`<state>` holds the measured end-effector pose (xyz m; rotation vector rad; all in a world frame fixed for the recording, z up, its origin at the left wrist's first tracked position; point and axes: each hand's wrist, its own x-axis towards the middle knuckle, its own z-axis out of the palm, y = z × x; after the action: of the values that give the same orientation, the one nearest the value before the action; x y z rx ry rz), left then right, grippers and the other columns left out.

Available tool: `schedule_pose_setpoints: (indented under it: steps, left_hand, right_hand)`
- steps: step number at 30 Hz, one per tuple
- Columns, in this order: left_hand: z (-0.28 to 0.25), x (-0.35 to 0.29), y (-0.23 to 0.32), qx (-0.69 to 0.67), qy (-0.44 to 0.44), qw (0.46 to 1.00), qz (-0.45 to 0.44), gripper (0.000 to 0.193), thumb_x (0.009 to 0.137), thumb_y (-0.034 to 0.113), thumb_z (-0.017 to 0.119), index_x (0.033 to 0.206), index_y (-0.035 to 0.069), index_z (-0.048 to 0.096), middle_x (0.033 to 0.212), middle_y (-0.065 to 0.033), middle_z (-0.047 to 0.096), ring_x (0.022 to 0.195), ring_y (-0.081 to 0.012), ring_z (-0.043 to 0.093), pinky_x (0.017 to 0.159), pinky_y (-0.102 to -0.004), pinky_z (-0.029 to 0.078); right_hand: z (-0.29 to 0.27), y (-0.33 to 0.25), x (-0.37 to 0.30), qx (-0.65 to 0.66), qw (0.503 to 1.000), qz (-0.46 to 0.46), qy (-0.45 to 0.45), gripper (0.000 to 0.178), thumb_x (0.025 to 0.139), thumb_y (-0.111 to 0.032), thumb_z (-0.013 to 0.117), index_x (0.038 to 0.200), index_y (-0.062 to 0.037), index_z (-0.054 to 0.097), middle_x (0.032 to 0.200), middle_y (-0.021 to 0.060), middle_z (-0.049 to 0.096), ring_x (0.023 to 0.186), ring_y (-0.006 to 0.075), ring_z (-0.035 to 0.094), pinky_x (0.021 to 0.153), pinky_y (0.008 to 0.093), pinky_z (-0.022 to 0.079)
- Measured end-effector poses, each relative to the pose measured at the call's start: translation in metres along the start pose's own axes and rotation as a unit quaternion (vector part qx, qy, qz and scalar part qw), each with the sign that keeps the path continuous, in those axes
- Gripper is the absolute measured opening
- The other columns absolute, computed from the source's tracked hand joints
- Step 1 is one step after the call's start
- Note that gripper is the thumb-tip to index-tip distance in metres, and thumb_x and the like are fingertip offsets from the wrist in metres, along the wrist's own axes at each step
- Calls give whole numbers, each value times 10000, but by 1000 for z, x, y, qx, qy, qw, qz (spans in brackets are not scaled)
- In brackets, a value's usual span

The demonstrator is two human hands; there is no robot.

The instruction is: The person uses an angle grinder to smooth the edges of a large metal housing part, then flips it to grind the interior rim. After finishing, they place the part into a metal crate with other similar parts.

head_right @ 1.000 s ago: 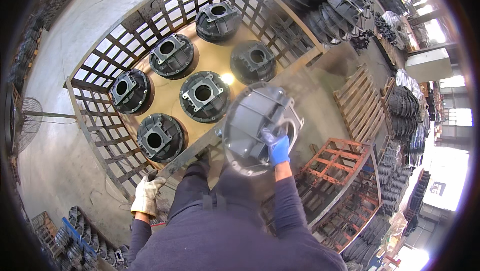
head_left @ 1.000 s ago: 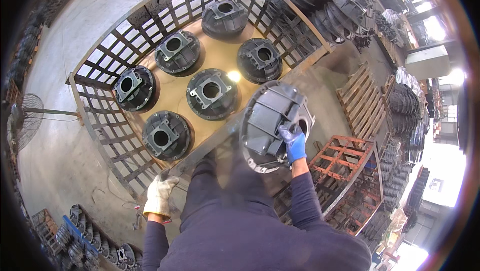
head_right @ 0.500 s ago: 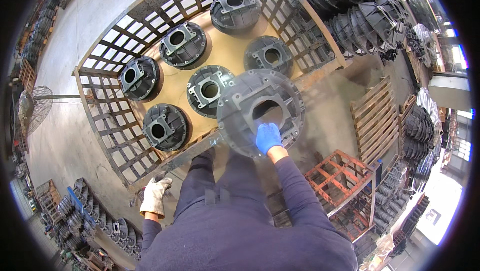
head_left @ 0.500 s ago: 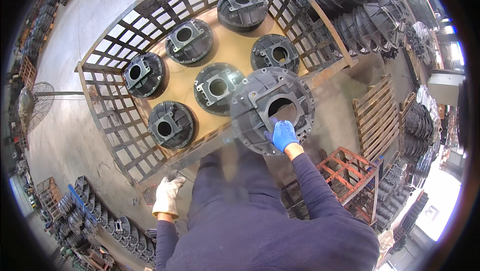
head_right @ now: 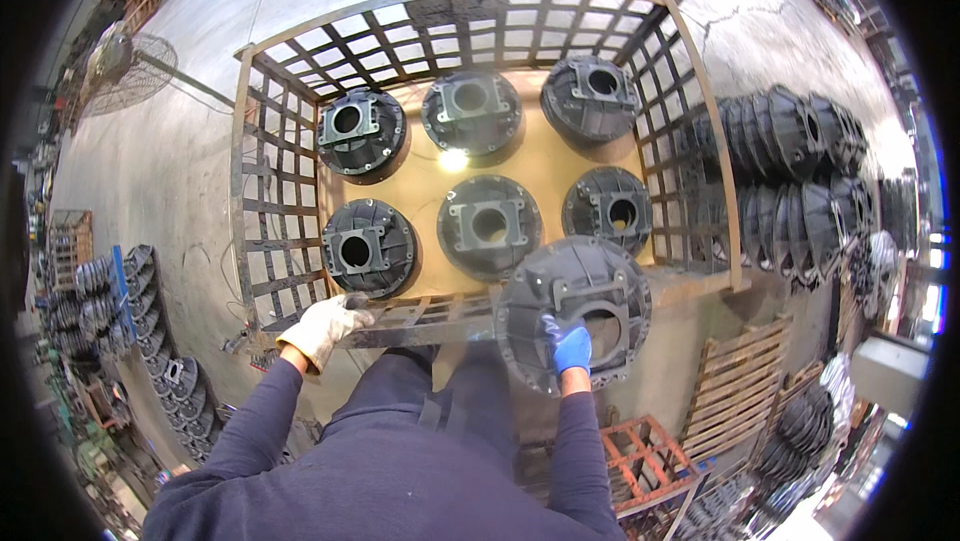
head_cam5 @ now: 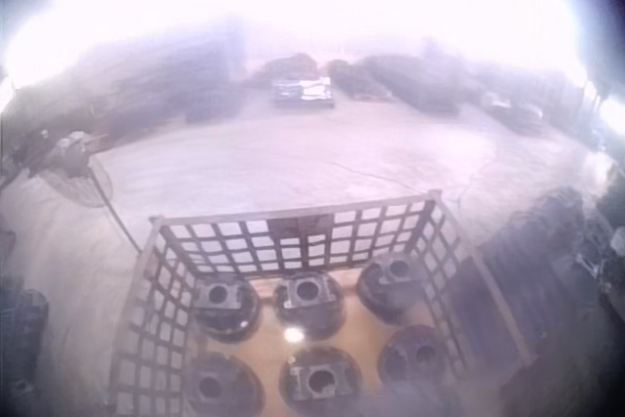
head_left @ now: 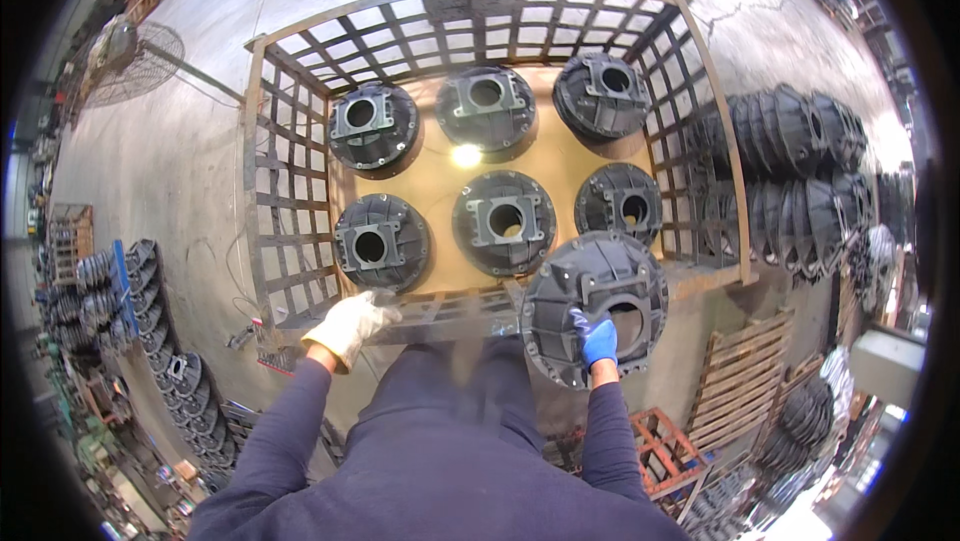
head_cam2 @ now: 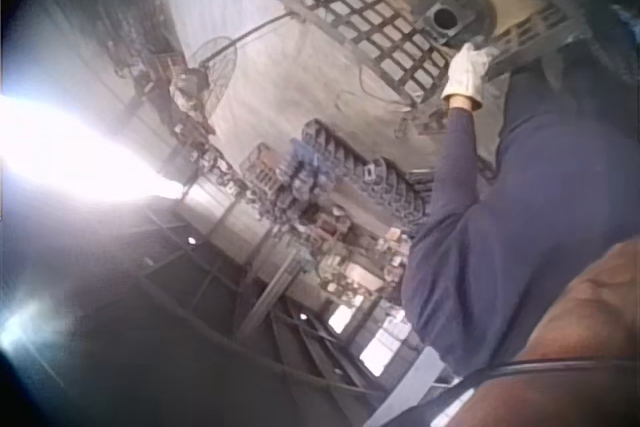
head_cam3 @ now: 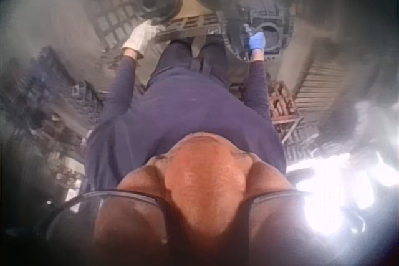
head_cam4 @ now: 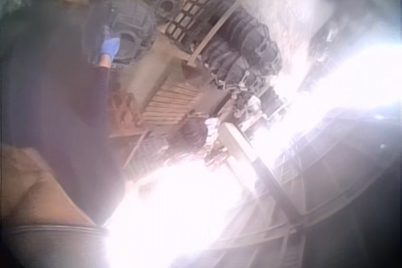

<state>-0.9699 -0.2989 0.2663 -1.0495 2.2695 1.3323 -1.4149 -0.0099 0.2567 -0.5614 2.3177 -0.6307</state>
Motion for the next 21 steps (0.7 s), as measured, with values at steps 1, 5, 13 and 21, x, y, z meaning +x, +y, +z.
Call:
schedule_pose_setpoints:
  steps: [1, 5, 13, 21]
  left_hand:
    - [-17, 8, 6, -38, -17, 998, -56, 338, 1049, 362, 687, 1331, 207, 790, 1498, -128, 692, 1321, -302, 692, 1143, -386, 523]
    - [-103, 44, 32, 119, 12, 993, -18, 457, 989, 439, 717, 1329, 144, 792, 1419, -179, 742, 1312, -342, 701, 1126, -431, 531]
    - [-265, 193, 18, 142, 106, 982, -60, 556, 961, 435, 743, 1414, 112, 739, 1232, -219, 802, 1136, -362, 770, 1004, -395, 608]
    - [-394, 352, 44, 265, 263, 926, -60, 706, 886, 379, 761, 1497, 44, 642, 1308, -298, 750, 1246, -438, 718, 1083, -478, 568]
  right_hand:
    - [6, 0, 4, -94, 993, 61, 25, 864, 904, -717, 791, 1074, 130, 773, 1062, 381, 760, 1044, 554, 744, 905, 584, 585]
    - [12, 18, 4, -70, 994, 54, 64, 869, 914, -694, 798, 1206, 123, 754, 1155, 390, 749, 1109, 546, 735, 938, 581, 574]
    - [11, 65, 6, -71, 994, 68, 55, 755, 914, -586, 856, 1134, 130, 764, 1014, 308, 805, 939, 451, 782, 848, 539, 588]
    - [1, 60, -18, 213, 958, 193, 4, 259, 1017, -137, 723, 1218, 16, 667, 919, 55, 730, 724, 106, 609, 578, 312, 466]
